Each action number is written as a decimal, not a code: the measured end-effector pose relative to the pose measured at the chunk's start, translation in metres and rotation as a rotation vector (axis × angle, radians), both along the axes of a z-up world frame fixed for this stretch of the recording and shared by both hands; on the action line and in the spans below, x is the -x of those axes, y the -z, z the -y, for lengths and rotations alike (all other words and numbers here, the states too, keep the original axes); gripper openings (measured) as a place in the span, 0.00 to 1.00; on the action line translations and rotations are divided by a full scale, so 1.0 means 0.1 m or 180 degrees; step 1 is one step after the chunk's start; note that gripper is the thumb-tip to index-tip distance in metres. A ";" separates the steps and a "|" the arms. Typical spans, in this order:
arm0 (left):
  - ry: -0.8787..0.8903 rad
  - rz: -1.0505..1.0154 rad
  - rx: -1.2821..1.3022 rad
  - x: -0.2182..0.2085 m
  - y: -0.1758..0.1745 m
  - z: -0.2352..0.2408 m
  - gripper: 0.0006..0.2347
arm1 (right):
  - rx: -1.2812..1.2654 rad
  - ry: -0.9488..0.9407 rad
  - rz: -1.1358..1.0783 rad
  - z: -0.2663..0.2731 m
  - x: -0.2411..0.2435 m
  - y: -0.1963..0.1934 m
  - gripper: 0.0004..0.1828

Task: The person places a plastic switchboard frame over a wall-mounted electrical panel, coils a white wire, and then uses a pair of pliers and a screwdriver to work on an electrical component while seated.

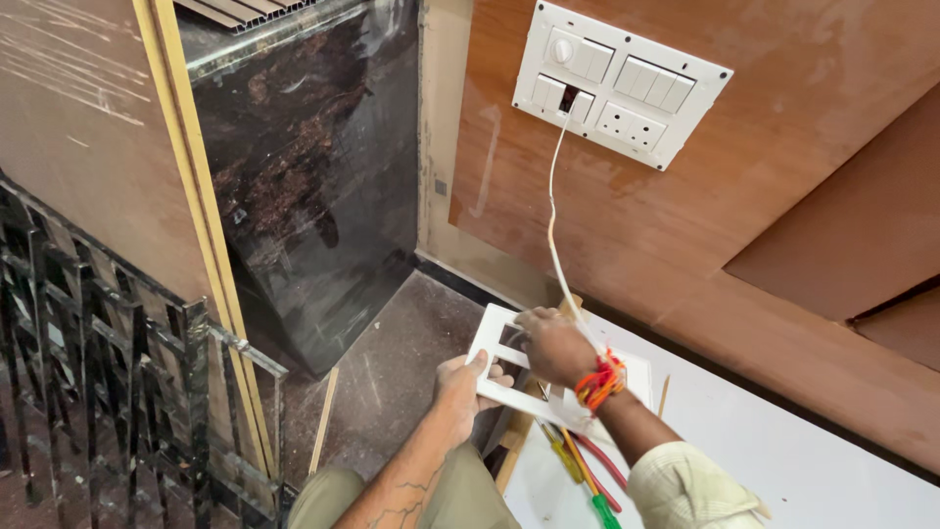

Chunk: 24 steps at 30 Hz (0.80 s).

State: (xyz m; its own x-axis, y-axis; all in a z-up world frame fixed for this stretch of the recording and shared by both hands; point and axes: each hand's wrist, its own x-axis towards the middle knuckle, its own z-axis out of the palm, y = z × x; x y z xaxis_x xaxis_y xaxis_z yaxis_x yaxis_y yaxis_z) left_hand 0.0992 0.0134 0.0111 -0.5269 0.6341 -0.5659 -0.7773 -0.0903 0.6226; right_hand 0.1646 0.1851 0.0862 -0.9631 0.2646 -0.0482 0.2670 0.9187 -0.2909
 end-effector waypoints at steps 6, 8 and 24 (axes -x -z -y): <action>-0.0451 0.0355 0.0095 0.20 0.25 0.02 0.11 | 0.0434 -0.1243 -0.0278 0.51 -0.14 -0.30 0.28; -0.0596 0.0233 -0.0038 0.30 0.35 0.06 0.13 | 0.0809 -0.1174 -0.0147 0.63 -0.37 -0.49 0.29; -0.0566 0.0342 -0.0155 0.61 0.27 0.12 0.16 | -0.0394 0.0091 -0.2040 0.03 -0.99 -0.42 0.14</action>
